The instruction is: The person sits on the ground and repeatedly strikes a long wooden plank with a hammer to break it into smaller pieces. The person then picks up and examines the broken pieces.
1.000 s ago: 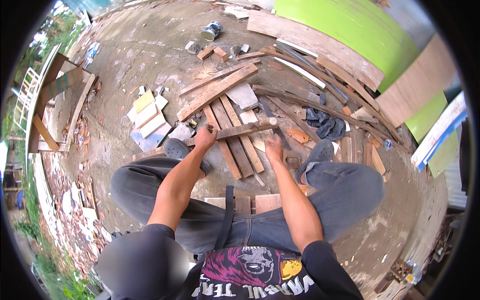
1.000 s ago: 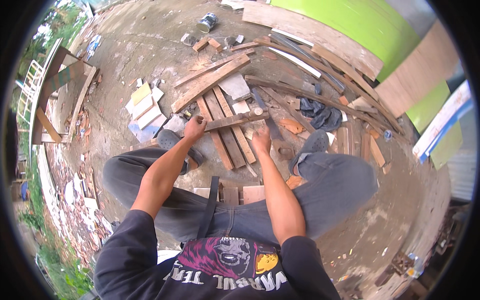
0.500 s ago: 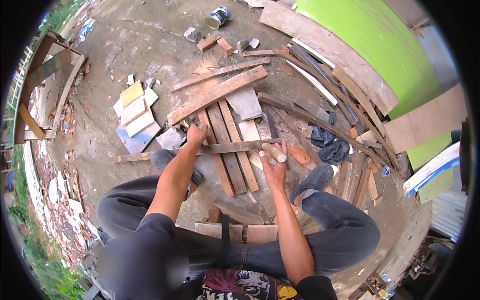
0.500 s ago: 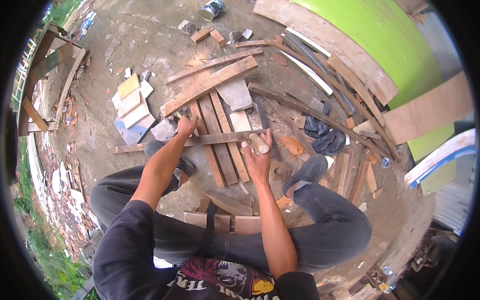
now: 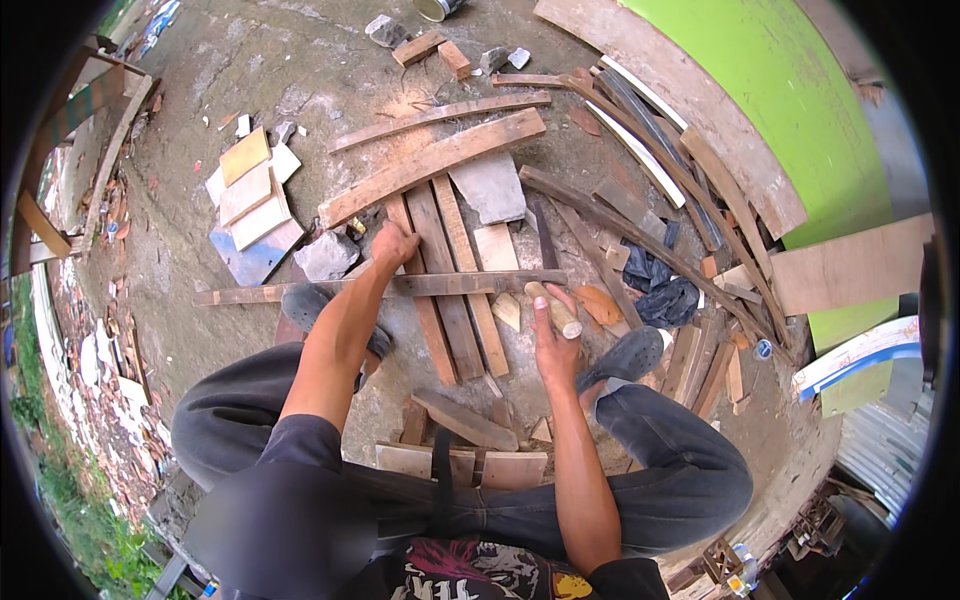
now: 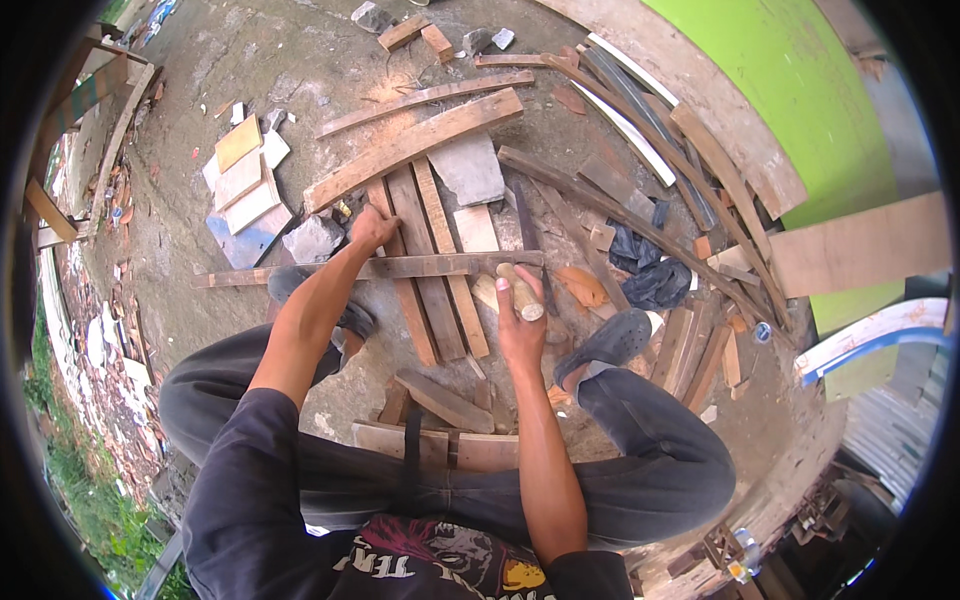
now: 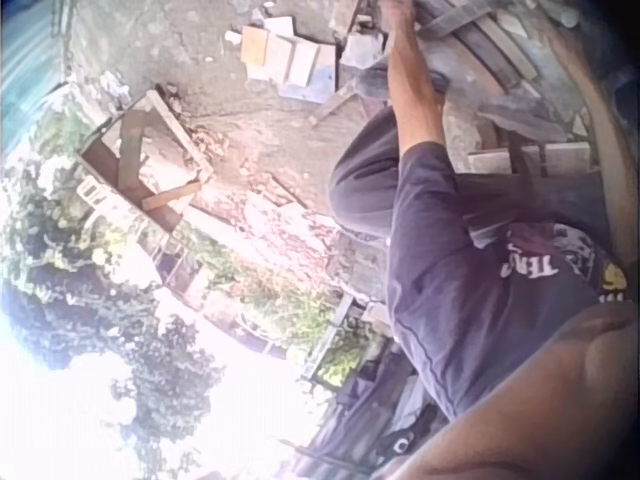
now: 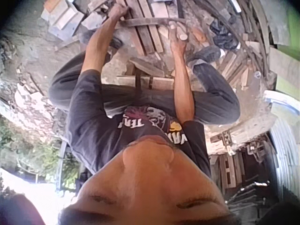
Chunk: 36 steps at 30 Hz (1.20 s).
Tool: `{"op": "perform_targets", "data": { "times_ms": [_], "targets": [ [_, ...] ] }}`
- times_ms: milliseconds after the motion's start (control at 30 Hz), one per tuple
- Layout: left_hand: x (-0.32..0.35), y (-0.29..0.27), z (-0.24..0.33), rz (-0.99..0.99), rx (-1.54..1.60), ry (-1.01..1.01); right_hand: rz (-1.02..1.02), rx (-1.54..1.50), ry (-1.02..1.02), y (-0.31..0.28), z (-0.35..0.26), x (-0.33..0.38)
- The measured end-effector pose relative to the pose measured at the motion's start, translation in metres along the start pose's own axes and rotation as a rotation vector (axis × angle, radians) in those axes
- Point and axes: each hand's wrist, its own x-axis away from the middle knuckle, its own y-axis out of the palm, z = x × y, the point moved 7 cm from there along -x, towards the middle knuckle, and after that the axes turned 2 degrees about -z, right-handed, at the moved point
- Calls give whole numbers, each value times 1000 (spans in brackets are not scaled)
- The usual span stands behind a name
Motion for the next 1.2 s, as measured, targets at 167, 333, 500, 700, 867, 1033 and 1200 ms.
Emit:
{"op": "perform_targets", "data": {
  "times_ms": [167,333,500,700,867,1033,1200],
  "targets": [
    [-12,4,-8,-27,-17,-7,-7,11,-4,1,2,-2],
    [-5,-50,29,-23,-349,112,-10,32,18,-2,8,-6],
    [-13,-114,36,380,-460,355,-40,45,-4,4,-15,1],
    [-27,-99,26,177,-434,169,-118,150,-7,-10,-18,3],
    [-8,-119,21,302,-539,434,-226,290,36,-21,-32,11],
    [45,-163,48,259,-554,558,-257,78,147,-20,-24,10],
    [111,-182,61,210,-480,505,-235,-52,132,-26,-16,10]
  ]
}}
